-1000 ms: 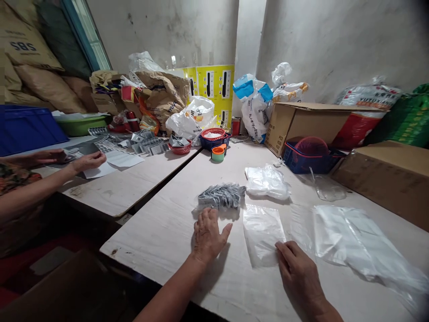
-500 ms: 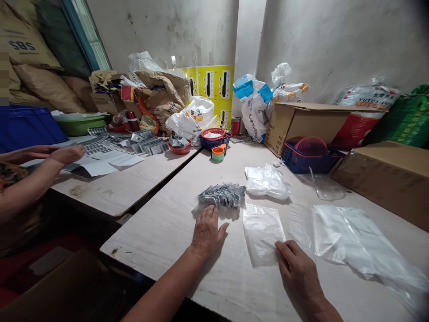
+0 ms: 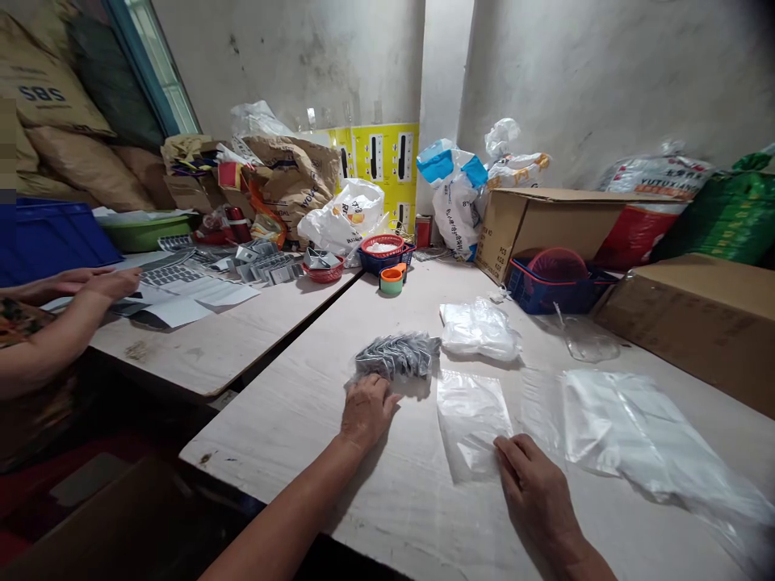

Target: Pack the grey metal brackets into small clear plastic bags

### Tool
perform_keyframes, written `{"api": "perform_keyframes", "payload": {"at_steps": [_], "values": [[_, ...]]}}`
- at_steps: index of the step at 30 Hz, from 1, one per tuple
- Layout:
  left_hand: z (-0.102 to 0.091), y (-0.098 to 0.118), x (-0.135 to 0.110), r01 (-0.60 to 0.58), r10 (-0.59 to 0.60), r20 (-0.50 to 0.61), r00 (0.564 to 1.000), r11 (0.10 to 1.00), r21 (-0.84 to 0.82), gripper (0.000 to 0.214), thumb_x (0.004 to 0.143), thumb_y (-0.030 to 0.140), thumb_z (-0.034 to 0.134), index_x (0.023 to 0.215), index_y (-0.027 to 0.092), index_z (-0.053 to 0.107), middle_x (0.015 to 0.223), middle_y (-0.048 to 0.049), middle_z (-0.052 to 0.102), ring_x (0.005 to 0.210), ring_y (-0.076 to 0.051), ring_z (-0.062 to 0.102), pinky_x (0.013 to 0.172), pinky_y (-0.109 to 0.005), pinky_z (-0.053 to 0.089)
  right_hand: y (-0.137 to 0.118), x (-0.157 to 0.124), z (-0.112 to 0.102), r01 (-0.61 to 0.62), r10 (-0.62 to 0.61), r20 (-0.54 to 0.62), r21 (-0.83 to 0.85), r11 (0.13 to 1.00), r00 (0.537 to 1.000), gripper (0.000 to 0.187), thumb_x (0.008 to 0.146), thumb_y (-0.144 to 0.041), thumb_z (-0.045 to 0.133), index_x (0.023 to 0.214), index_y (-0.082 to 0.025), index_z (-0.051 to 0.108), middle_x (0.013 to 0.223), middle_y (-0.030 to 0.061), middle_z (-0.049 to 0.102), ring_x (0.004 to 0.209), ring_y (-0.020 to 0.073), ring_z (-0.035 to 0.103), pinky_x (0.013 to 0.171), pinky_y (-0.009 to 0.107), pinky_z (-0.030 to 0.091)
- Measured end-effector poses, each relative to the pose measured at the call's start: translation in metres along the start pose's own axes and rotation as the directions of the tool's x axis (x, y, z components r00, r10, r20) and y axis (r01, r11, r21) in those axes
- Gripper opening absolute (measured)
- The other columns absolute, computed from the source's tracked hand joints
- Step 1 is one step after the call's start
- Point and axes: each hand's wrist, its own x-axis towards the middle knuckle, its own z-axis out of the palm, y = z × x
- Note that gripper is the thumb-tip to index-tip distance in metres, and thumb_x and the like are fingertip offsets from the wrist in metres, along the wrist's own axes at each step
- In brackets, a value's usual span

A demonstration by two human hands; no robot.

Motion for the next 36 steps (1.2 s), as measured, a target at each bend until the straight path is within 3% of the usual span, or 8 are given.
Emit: {"api": "perform_keyframes", "payload": {"at_steps": [7, 13, 16, 21, 26, 36], "values": [[0.015, -0.01, 0.013, 0.156, -0.161, -0.084, 0.983, 0.986, -0.064, 0.014, 0.079, 0.02, 0.052, 0.066, 0.018, 0.057, 0.076, -0.0028, 0.058, 0.075, -0.016, 0.053, 0.07, -0.027, 0.036, 0.002, -0.002, 0.001, 0.002, -0.002, -0.013, 0.014, 1.0, 1.0, 0.021, 0.09, -0.025, 0.04, 0.096, -0.017, 0.058, 0.079, 0.0042, 0.053, 0.066, 0.014, 0.052, 0.06, 0.025, 0.041], [0.018, -0.011, 0.016, 0.278, -0.285, -0.116, 0.952, 0.958, -0.067, 0.008, 0.077, 0.013, 0.051, 0.081, 0.017, 0.055, 0.076, -0.0026, 0.06, 0.07, -0.016, 0.056, 0.064, -0.025, 0.037, 0.002, -0.001, 0.001, 0.012, -0.012, -0.02, 0.026, 1.0, 1.0, 0.021, 0.09, -0.025, 0.04, 0.096, -0.017, 0.058, 0.079, 0.0043, 0.053, 0.066, 0.0141, 0.052, 0.059, 0.025, 0.041], [0.018, -0.011, 0.018, 0.249, -0.255, -0.107, 0.961, 0.966, -0.061, 0.018, 0.078, 0.013, 0.05, 0.095, 0.018, 0.055, 0.08, -0.0022, 0.062, 0.074, -0.016, 0.057, 0.067, -0.025, 0.037, 0.002, -0.001, 0.001, 0.016, -0.015, -0.029, 0.027, 1.0, 0.999, 0.021, 0.09, -0.026, 0.04, 0.095, -0.017, 0.059, 0.078, 0.0039, 0.053, 0.065, 0.0137, 0.052, 0.059, 0.025, 0.04], [0.021, -0.011, 0.019, 0.182, -0.172, -0.084, 0.982, 0.975, 0.126, 0.016, 0.084, 0.019, 0.046, 0.077, 0.02, 0.061, 0.08, -0.0044, 0.06, 0.076, -0.017, 0.056, 0.066, -0.026, 0.035, 0.003, -0.001, 0.002, 0.011, -0.01, -0.028, 0.026, 1.0, 1.0, 0.021, 0.09, -0.026, 0.04, 0.095, -0.017, 0.059, 0.078, 0.0037, 0.053, 0.065, 0.0132, 0.051, 0.059, 0.024, 0.04], [0.019, -0.008, 0.019, 0.104, -0.094, -0.052, 0.994, 0.96, 0.258, 0.019, 0.084, 0.016, 0.043, 0.079, 0.019, 0.061, 0.086, -0.0069, 0.059, 0.083, -0.021, 0.055, 0.068, -0.03, 0.035, 0.001, -0.001, 0.001, -0.006, 0.007, -0.022, 0.031, 0.999, 1.0, 0.021, 0.09, -0.026, 0.04, 0.095, -0.017, 0.059, 0.077, 0.0033, 0.052, 0.064, 0.0128, 0.051, 0.058, 0.024, 0.039], [0.019, -0.013, 0.019, 0.128, -0.13, -0.007, 0.991, 0.966, 0.223, 0.023, 0.083, 0.015, 0.043, 0.087, 0.022, 0.065, 0.093, -0.0069, 0.059, 0.089, -0.021, 0.052, 0.075, -0.031, 0.036, 0.002, -0.001, 0.002, 0.001, -0.001, -0.029, 0.031, 1.0, 1.0, 0.022, 0.09, -0.026, 0.04, 0.094, -0.017, 0.06, 0.077, 0.003, 0.053, 0.064, 0.0126, 0.052, 0.058, 0.023, 0.04]]}}
